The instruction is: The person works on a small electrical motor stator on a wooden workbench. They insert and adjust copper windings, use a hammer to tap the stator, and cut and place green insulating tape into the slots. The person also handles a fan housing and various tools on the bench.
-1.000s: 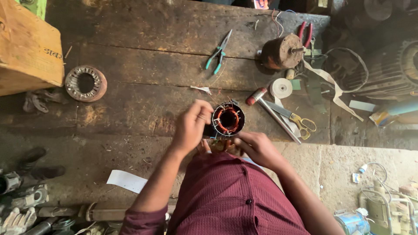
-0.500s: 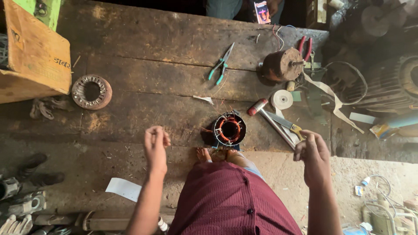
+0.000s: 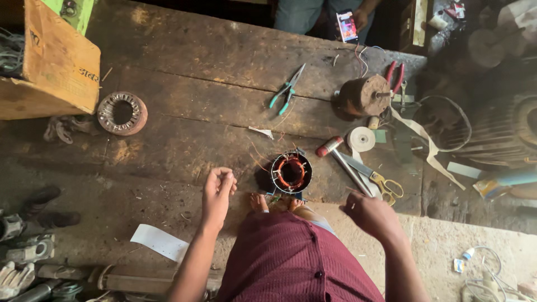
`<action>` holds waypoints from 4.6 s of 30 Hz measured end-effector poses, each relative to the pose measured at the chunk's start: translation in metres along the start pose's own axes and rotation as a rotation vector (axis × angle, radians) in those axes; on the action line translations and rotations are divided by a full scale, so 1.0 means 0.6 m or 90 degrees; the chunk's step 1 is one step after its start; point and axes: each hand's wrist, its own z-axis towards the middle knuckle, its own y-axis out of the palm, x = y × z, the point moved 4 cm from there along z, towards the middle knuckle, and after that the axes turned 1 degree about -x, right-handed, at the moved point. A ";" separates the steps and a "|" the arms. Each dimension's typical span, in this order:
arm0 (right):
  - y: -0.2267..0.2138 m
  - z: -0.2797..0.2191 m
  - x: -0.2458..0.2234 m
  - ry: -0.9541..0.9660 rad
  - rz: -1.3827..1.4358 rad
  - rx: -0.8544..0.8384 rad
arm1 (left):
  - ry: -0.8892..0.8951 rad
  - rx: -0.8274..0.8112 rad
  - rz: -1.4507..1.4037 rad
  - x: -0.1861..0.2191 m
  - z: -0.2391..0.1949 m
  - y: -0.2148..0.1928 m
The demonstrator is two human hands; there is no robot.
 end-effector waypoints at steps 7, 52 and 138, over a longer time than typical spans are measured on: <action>-0.005 0.000 0.009 -0.063 0.038 -0.057 | -0.023 0.050 -0.010 -0.015 -0.028 0.008; -0.243 -0.135 -0.214 -0.455 -0.122 0.811 | 0.620 -0.265 0.290 0.338 -0.142 0.217; 0.024 -0.075 -0.142 -0.486 0.470 0.458 | 0.235 -0.079 0.399 0.062 0.100 0.225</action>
